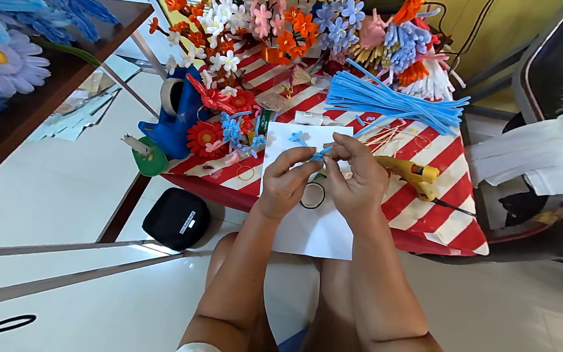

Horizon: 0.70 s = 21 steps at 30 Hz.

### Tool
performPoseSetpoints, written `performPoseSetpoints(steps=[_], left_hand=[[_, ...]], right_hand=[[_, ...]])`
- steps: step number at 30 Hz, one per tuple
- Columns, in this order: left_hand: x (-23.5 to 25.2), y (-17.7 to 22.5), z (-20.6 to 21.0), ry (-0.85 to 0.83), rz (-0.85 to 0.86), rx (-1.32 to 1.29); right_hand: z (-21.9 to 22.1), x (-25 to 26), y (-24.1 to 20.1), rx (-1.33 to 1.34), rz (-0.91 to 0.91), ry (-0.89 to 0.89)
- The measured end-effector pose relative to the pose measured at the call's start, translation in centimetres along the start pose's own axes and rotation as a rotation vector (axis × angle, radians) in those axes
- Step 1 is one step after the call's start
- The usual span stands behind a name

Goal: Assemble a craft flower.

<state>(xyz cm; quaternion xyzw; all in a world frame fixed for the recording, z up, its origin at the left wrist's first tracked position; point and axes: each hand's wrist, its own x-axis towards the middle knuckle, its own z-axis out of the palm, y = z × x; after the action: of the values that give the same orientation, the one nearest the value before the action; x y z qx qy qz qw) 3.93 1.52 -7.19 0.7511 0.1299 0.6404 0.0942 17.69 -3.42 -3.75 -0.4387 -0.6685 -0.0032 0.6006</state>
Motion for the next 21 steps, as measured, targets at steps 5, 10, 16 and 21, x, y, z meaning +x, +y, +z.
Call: performPoseSetpoints(steps=[5,10,16,21], left_hand=[[0.0,-0.3,-0.1,-0.028,0.044,0.006],[0.0,-0.2,-0.2,-0.045,0.030,0.018],[0.0,0.0,0.0,-0.001,-0.010,-0.010],[0.1,0.1,0.3,0.027,-0.130,-0.099]], right_hand=[[-0.5,0.2,0.0,-0.070,-0.034,-0.032],[-0.9,0.3,-0.1,-0.118,-0.061,-0.053],[-1.2,0.5,-0.1,-0.091,-0.108,-0.088],[-1.5,0.6,0.1,-0.047,-0.072,-0.136]])
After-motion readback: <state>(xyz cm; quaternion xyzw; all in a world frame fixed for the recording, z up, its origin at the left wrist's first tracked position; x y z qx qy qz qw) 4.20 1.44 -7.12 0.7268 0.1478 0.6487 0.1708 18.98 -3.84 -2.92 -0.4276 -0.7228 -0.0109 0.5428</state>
